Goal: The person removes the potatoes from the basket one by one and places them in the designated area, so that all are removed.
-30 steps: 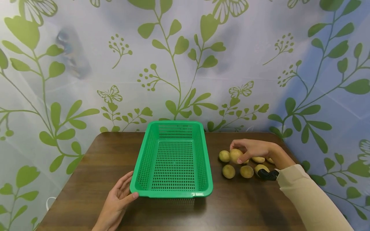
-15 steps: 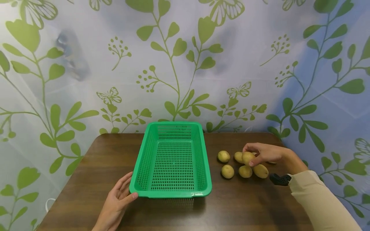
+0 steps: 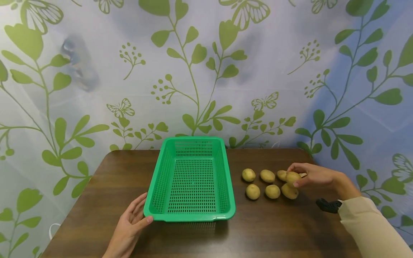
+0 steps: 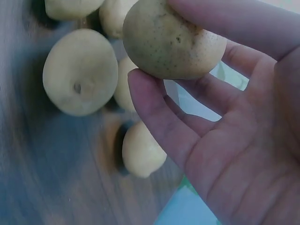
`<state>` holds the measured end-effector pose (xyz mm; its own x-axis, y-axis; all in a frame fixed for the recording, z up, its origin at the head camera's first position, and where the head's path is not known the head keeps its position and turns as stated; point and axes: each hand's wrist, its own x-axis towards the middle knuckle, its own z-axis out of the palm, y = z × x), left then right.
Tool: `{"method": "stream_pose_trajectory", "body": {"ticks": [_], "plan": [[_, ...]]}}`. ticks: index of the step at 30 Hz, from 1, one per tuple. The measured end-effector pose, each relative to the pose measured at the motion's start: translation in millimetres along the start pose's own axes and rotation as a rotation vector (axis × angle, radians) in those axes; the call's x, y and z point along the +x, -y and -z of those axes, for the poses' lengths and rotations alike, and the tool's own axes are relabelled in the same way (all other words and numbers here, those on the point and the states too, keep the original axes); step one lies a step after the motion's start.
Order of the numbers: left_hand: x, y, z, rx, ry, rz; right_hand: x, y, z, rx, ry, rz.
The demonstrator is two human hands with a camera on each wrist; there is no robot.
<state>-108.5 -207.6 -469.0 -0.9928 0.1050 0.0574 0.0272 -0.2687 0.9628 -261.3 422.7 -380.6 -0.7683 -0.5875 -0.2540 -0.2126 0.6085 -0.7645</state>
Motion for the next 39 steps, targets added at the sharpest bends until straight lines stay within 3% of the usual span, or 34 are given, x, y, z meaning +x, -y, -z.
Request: {"method": "stream_pose_trajectory", "body": {"ticks": [6, 12, 15, 22, 26, 32, 39], "plan": [[0.0, 0.6, -0.3, 0.002, -0.003, 0.002, -9.7, -17, 3, 0.084, 0.001, -0.029], [0.3, 0.8, 0.1, 0.007, -0.002, -0.002, -17.6, -38, -4, 0.263, 0.002, -0.062], [0.3, 1.4, 0.1, 0.011, 0.008, -0.004, -22.4, -48, -7, 0.282, -0.020, -0.082], [-0.7, 2.3, 1.3, 0.004, 0.004, -0.015, -28.2, -61, -15, 0.411, -0.042, -0.217], [-0.6, 1.9, 1.0, 0.005, 0.010, -0.010, -32.2, -63, -15, 0.375, -0.066, -0.265], [-0.5, 1.7, 0.8, 0.001, 0.013, -0.009, -36.4, -66, -12, 0.290, -0.041, -0.273], [-0.7, 1.5, 1.8, -0.005, 0.016, -0.007, -31.3, -67, -13, 0.221, -0.109, -0.287]]}}
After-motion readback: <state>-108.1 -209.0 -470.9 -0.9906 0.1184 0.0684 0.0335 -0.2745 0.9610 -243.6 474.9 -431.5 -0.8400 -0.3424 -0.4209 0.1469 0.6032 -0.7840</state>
